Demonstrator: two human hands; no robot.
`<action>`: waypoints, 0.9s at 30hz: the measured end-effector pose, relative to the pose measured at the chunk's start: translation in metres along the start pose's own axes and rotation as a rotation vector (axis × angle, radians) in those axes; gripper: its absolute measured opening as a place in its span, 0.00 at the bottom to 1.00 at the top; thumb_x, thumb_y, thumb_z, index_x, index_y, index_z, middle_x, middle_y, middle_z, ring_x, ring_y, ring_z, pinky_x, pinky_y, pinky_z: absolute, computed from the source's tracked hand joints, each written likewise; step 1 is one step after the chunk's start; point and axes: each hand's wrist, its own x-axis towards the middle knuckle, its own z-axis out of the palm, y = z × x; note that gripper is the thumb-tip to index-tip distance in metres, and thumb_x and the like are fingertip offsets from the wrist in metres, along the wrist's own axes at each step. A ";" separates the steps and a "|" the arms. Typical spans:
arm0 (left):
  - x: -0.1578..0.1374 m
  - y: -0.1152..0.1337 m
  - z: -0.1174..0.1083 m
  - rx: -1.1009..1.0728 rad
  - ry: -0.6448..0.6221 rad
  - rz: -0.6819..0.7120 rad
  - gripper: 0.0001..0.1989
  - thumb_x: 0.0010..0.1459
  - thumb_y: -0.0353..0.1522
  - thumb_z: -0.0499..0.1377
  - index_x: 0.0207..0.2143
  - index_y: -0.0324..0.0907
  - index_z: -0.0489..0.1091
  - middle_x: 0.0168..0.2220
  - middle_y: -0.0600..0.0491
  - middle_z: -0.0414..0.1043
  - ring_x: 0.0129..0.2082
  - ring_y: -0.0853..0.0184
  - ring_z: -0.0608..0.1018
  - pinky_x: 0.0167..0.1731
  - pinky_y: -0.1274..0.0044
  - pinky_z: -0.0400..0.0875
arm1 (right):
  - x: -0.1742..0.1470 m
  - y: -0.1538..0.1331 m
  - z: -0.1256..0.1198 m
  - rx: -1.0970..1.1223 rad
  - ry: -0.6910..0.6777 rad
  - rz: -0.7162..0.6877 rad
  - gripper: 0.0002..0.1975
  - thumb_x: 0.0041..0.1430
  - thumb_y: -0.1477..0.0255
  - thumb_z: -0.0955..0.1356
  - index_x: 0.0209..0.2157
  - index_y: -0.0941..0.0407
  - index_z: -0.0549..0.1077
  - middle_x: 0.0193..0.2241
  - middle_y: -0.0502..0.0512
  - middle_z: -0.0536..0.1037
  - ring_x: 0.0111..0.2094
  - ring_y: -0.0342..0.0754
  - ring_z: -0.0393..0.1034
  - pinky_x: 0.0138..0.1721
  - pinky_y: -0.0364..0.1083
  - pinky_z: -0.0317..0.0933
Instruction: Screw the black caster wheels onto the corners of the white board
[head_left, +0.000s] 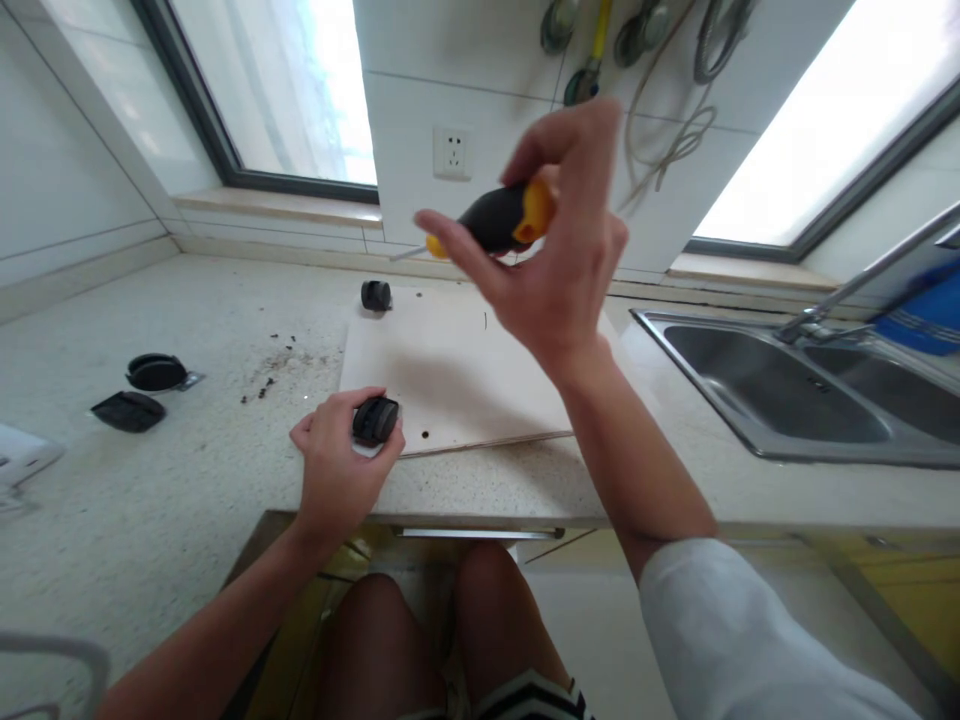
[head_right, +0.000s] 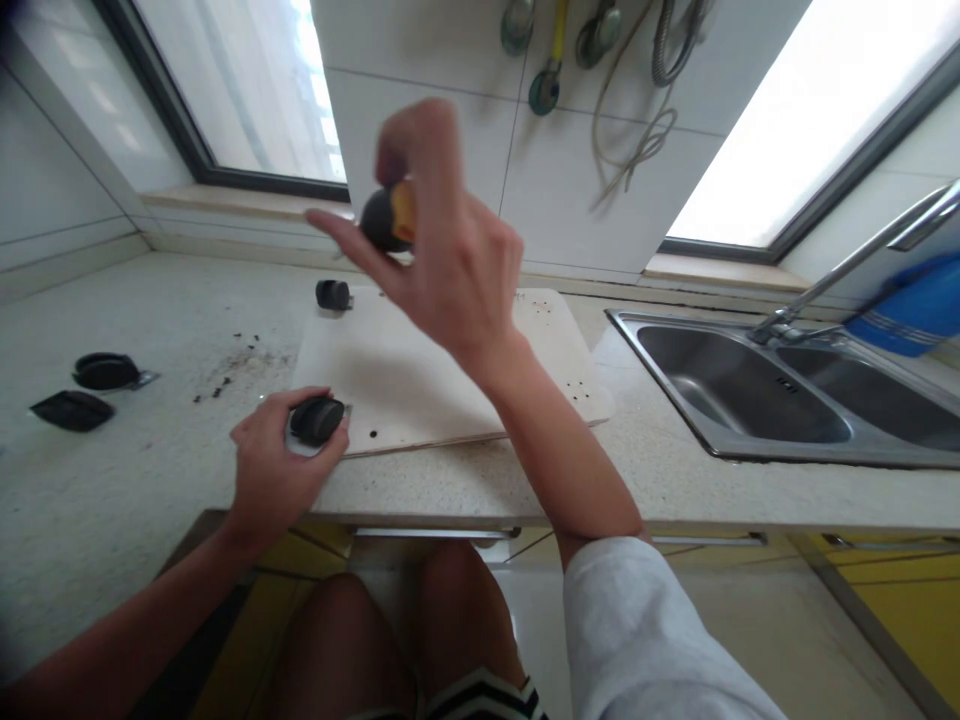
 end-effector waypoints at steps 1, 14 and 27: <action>0.000 -0.002 0.001 0.008 0.008 -0.018 0.16 0.68 0.37 0.64 0.56 0.45 0.75 0.52 0.43 0.84 0.53 0.48 0.85 0.64 0.49 0.68 | 0.005 0.019 -0.011 0.056 0.084 0.004 0.29 0.69 0.43 0.77 0.54 0.49 0.70 0.43 0.54 0.78 0.46 0.55 0.80 0.48 0.53 0.73; 0.012 -0.022 0.010 -0.044 0.012 -0.201 0.27 0.66 0.46 0.63 0.62 0.46 0.68 0.62 0.37 0.72 0.69 0.39 0.73 0.74 0.45 0.64 | -0.110 0.210 -0.127 0.630 0.410 1.400 0.15 0.78 0.60 0.74 0.54 0.57 0.79 0.47 0.55 0.83 0.39 0.47 0.80 0.39 0.47 0.79; 0.015 -0.015 0.006 -0.134 0.004 -0.302 0.31 0.63 0.53 0.65 0.60 0.45 0.69 0.69 0.34 0.69 0.77 0.40 0.68 0.78 0.49 0.61 | -0.146 0.227 -0.109 0.927 0.226 1.363 0.28 0.64 0.51 0.81 0.25 0.52 0.69 0.39 0.57 0.87 0.40 0.52 0.85 0.39 0.49 0.83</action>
